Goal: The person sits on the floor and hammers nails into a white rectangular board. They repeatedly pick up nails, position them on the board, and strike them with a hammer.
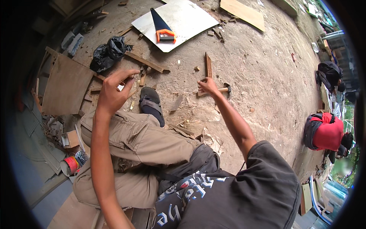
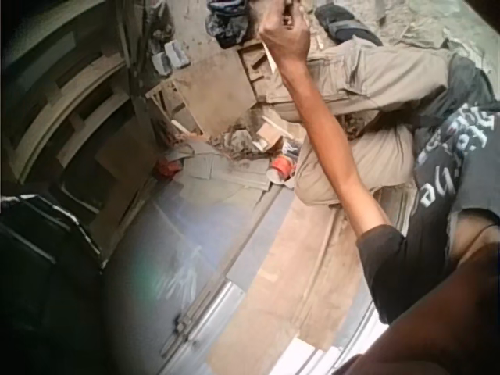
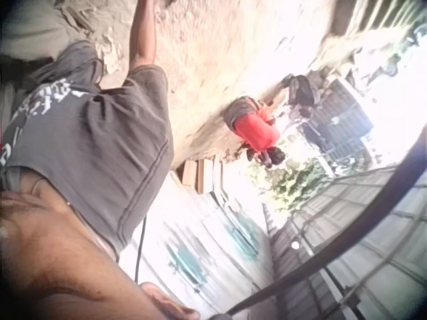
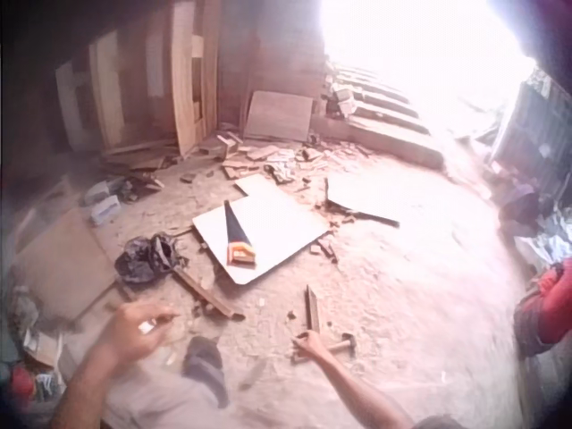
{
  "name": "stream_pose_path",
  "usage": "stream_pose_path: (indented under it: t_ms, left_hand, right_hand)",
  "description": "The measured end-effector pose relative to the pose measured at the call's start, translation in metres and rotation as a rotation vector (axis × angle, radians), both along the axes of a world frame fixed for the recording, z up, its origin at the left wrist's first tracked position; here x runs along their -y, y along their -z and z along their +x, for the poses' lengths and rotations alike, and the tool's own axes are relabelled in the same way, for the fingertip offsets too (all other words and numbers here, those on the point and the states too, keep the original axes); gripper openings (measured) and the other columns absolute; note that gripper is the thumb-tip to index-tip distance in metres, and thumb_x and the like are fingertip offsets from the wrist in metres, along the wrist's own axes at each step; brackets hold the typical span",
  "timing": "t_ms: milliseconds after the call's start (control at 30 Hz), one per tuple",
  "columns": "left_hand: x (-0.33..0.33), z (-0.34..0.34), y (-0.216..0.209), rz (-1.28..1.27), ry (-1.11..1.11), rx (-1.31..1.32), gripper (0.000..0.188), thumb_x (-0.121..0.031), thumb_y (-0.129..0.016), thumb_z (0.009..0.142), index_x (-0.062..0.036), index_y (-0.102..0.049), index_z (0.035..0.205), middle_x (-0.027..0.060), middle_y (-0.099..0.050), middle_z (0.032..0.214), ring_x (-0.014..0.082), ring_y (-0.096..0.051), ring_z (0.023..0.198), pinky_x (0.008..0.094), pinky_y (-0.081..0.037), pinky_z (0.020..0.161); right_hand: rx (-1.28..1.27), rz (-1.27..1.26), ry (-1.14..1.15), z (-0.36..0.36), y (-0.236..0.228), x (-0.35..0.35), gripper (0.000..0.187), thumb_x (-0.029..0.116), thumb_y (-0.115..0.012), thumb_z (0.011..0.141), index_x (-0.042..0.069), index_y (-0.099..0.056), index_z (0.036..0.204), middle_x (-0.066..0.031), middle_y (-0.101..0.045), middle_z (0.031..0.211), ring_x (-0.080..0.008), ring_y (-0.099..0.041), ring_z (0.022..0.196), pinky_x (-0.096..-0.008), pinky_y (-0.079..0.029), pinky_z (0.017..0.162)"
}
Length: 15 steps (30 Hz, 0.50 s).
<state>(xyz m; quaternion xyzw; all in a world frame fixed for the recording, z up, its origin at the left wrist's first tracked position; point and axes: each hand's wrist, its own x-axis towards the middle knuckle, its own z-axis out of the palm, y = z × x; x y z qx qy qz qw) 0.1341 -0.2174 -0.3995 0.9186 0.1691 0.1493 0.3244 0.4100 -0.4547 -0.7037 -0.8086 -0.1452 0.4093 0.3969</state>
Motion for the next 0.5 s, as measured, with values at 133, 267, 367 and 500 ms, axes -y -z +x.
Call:
stream_pose_path:
  t_ms: [133, 267, 367, 500]
  left_hand:
    - [0.015, 0.023, 0.006, -0.051, 0.002, 0.072, 0.029, -0.006, -0.065, 0.088, -0.0091, -0.069, 0.116, 0.0093, -0.071, 0.109, 0.0177, -0.068, 0.089, 0.0283, -0.053, 0.071]
    - [0.003, 0.01, 0.006, -0.035, -0.032, -0.04, 0.027, -0.007, -0.065, 0.088, -0.0073, -0.07, 0.114, 0.0091, -0.072, 0.107, 0.0175, -0.068, 0.09, 0.0283, -0.052, 0.072]
    - [0.003, 0.007, 0.005, -0.1, -0.102, -0.086, 0.024, -0.008, -0.066, 0.087, -0.0061, -0.07, 0.111, 0.0075, -0.072, 0.106, 0.0151, -0.067, 0.089, 0.0272, -0.051, 0.072]
    - [0.0, 0.0, 0.006, -0.07, -0.135, -0.025, 0.021, -0.008, -0.066, 0.087, -0.0052, -0.069, 0.108, 0.0084, -0.072, 0.098, 0.0126, -0.066, 0.075, 0.0269, -0.051, 0.065]
  right_hand:
    - [0.31, -0.129, 0.399, 0.032, 0.174, 0.069, 0.059, 0.023, -0.068, 0.089, 0.006, -0.041, 0.138, -0.0166, -0.066, 0.103, -0.0279, -0.068, 0.089, -0.0405, -0.058, 0.066]
    - [0.429, -0.297, 0.169, -0.03, 0.181, 0.047, 0.065, 0.032, -0.071, 0.083, 0.002, -0.046, 0.135, -0.0236, -0.065, 0.116, -0.0399, -0.067, 0.095, -0.0445, -0.054, 0.083]
    - [0.147, -0.389, 0.082, -0.021, 0.148, 0.04, 0.068, 0.039, -0.069, 0.08, -0.005, -0.051, 0.129, -0.0341, -0.059, 0.12, -0.0455, -0.058, 0.113, -0.0459, -0.047, 0.096]
    - [0.306, -0.355, 0.337, -0.042, 0.111, 0.025, 0.076, 0.049, -0.069, 0.08, -0.015, -0.051, 0.116, -0.0374, -0.06, 0.112, -0.0474, -0.058, 0.111, -0.0457, -0.048, 0.095]
